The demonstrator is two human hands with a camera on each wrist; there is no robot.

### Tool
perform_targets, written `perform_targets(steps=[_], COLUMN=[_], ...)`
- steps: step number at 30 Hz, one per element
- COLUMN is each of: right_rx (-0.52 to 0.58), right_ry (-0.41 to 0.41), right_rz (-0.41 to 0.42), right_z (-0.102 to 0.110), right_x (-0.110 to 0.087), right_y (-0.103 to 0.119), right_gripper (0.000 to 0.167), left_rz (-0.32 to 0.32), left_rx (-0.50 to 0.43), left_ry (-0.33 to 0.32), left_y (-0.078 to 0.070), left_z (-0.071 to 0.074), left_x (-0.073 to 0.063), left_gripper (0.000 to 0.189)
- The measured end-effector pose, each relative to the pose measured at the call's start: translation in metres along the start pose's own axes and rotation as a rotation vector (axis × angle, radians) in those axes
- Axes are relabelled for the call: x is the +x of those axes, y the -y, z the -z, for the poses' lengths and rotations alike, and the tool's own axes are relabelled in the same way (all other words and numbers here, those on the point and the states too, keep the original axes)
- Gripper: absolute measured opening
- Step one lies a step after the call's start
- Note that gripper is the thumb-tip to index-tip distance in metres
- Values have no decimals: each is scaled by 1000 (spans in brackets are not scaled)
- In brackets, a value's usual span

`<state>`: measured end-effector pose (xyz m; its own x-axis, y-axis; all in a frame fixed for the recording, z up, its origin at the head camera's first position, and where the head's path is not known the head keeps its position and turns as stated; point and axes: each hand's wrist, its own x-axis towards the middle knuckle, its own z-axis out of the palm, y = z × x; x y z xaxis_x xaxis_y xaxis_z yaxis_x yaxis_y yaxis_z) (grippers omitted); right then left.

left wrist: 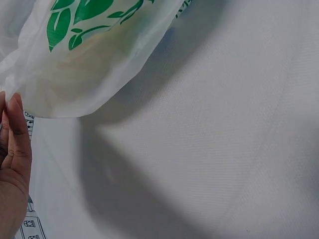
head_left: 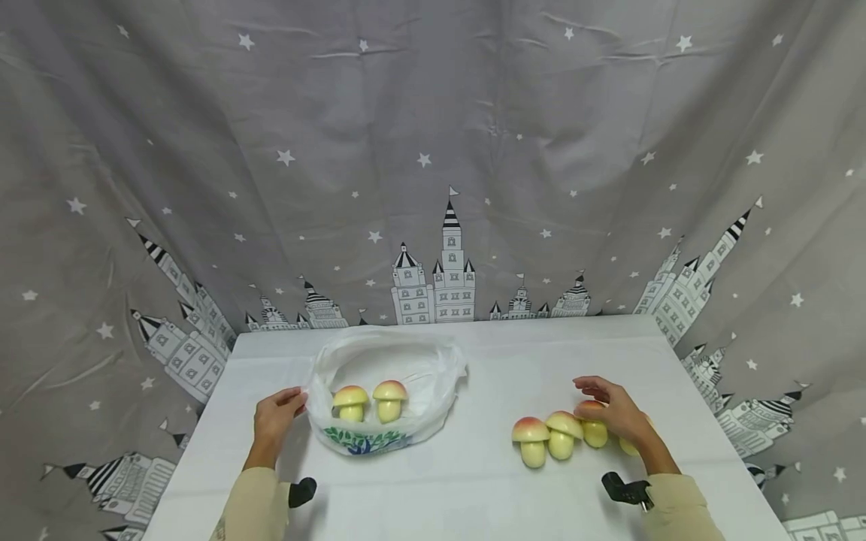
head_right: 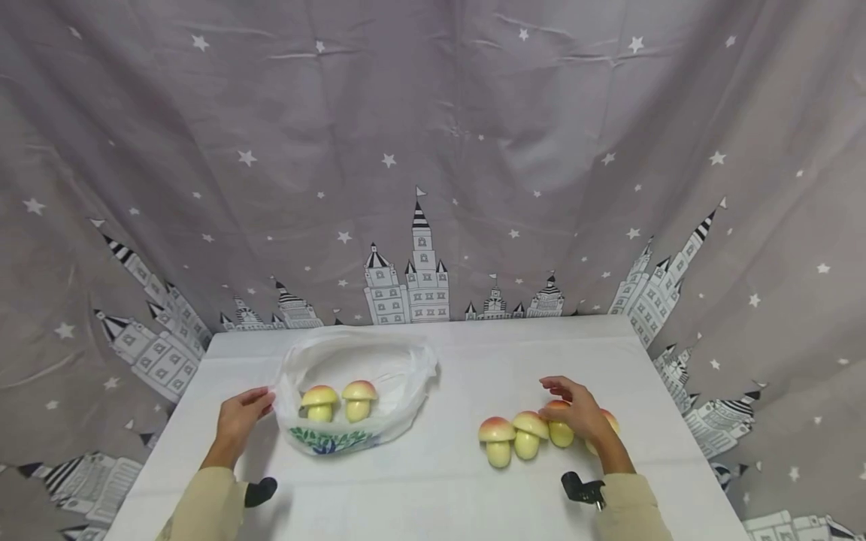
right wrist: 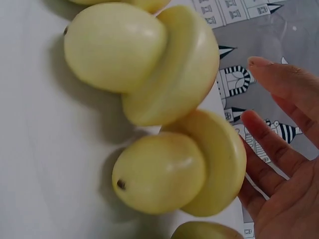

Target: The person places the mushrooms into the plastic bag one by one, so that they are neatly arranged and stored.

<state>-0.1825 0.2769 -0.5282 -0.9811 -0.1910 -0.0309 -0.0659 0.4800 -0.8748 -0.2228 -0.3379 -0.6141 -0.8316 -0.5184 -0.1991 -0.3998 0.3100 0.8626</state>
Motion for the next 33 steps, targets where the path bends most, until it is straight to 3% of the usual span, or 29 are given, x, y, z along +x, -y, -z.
perform_targets(steps=[3,9,14,16,21,28,33], right_rx=[-17,-56,-108,-123,-146,-211,-241], right_ry=[-1,39,90,108,150,172,188], right_rz=[2,-1,-25,-35,-38,-70,-86], right_z=[2,4,7,9,13,12,10], right_x=[-3,-2,-2,-2,1,3,4], right_y=[-4,-9,-11,-12,-12,-11,-11], right_gripper=[54,59,60,61,61,59,55], left_rz=[21,15,30,44,38,16,10], left_rx=[6,7,-58,-87,-96,-24,-38], left_ry=[29,14,62,70,67,14,-9], left_y=[-9,-5,-45,-55,-48,-7,3], left_z=[2,4,19,22,19,4,0], left_x=[-6,-4,-42,-51,-42,-3,4], left_gripper=[37,35,39,40,40,36,33])
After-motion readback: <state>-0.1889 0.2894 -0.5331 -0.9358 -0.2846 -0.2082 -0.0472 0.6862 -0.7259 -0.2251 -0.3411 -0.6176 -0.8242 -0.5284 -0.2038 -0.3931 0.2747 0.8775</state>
